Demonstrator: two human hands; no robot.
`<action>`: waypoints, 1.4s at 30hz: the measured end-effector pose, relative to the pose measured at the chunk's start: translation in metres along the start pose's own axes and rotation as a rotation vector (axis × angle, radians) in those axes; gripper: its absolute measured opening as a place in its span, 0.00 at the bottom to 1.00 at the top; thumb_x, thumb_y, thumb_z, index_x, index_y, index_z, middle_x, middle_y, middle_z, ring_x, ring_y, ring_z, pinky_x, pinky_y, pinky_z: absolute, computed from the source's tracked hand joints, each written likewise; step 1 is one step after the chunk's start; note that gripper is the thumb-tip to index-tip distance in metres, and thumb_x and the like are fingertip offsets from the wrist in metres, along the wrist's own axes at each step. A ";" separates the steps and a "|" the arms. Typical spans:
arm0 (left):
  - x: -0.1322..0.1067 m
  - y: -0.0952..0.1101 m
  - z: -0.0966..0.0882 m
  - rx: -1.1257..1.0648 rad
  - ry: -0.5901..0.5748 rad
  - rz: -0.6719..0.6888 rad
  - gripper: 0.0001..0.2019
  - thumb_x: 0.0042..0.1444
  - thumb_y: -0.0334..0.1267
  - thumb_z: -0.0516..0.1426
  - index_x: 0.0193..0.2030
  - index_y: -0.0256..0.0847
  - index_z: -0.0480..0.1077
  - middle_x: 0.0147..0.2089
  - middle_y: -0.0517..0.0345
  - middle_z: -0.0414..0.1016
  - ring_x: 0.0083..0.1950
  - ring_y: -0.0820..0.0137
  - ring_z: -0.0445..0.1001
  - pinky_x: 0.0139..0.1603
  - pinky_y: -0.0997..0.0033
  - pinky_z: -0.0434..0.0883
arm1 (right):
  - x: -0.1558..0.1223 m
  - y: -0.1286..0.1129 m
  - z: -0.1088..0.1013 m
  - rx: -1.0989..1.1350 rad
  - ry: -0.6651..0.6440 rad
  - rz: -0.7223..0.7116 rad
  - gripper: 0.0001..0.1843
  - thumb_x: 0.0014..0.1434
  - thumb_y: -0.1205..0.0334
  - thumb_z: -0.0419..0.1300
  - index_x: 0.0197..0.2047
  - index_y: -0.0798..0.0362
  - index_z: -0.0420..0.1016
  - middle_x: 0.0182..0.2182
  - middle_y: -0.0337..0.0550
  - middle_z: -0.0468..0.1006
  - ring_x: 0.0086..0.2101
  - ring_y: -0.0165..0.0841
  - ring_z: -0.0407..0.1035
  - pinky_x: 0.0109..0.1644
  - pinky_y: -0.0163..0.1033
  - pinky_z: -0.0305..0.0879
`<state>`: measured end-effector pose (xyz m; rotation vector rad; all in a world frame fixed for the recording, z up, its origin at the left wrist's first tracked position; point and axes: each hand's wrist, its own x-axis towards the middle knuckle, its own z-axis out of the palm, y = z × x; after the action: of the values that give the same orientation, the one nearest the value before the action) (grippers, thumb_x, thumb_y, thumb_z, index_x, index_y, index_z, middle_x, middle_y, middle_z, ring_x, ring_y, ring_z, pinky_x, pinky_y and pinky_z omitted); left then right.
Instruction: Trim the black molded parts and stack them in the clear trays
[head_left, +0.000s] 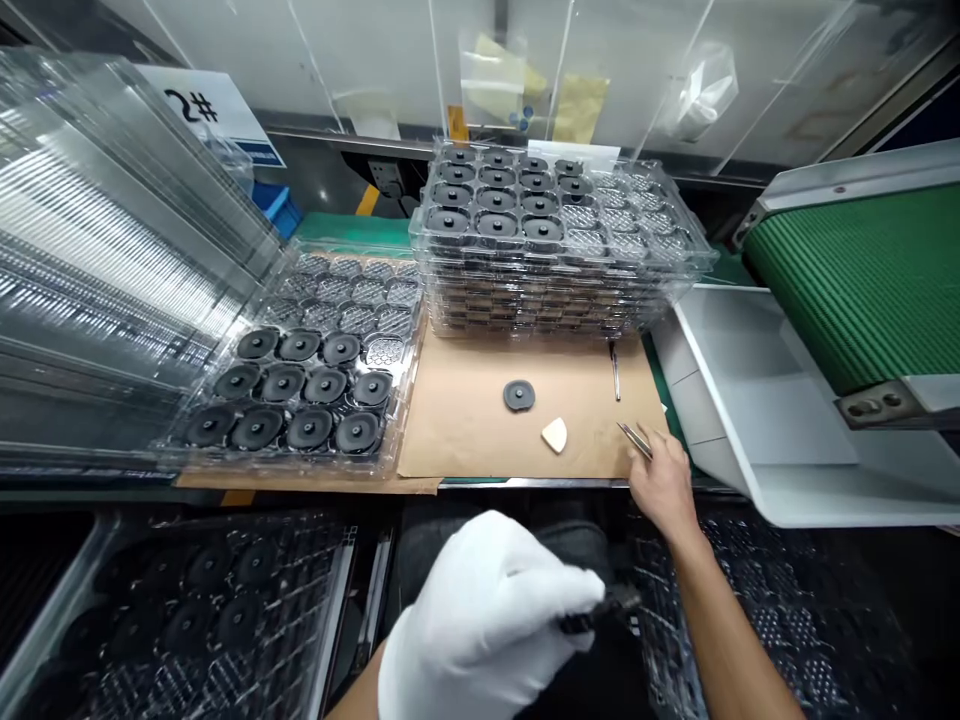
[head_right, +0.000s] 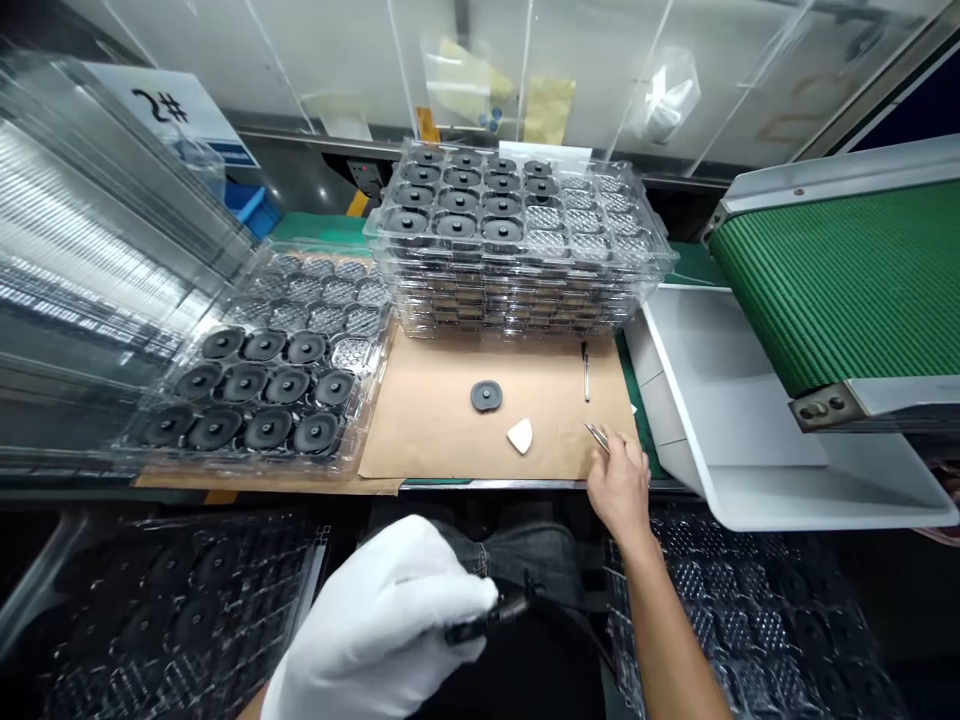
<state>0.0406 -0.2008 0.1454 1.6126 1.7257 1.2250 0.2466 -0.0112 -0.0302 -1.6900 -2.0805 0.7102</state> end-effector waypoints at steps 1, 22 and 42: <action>0.003 -0.002 -0.002 -0.041 -0.043 0.073 0.08 0.58 0.32 0.62 0.42 0.46 0.82 0.26 0.61 0.78 0.27 0.69 0.75 0.33 0.72 0.75 | -0.008 -0.008 -0.009 0.113 -0.065 -0.024 0.25 0.68 0.58 0.52 0.66 0.54 0.66 0.61 0.59 0.71 0.59 0.48 0.67 0.65 0.60 0.63; 0.001 -0.047 0.011 -0.115 0.068 0.205 0.18 0.63 0.35 0.62 0.60 0.46 0.74 0.49 0.51 0.81 0.49 0.66 0.79 0.52 0.69 0.74 | -0.073 -0.098 -0.042 1.512 -0.789 0.015 0.12 0.61 0.59 0.67 0.49 0.49 0.80 0.34 0.40 0.80 0.30 0.25 0.73 0.34 0.30 0.73; -0.010 -0.055 0.002 -0.376 0.114 -0.363 0.19 0.68 0.43 0.56 0.62 0.39 0.72 0.55 0.48 0.81 0.55 0.64 0.79 0.58 0.65 0.76 | -0.069 -0.120 -0.032 1.506 -0.826 0.248 0.14 0.59 0.59 0.69 0.47 0.54 0.80 0.37 0.42 0.80 0.31 0.25 0.72 0.36 0.31 0.72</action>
<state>0.0149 -0.2046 0.0959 0.9823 1.6401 1.3734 0.1852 -0.0926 0.0683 -0.7049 -0.8616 2.4576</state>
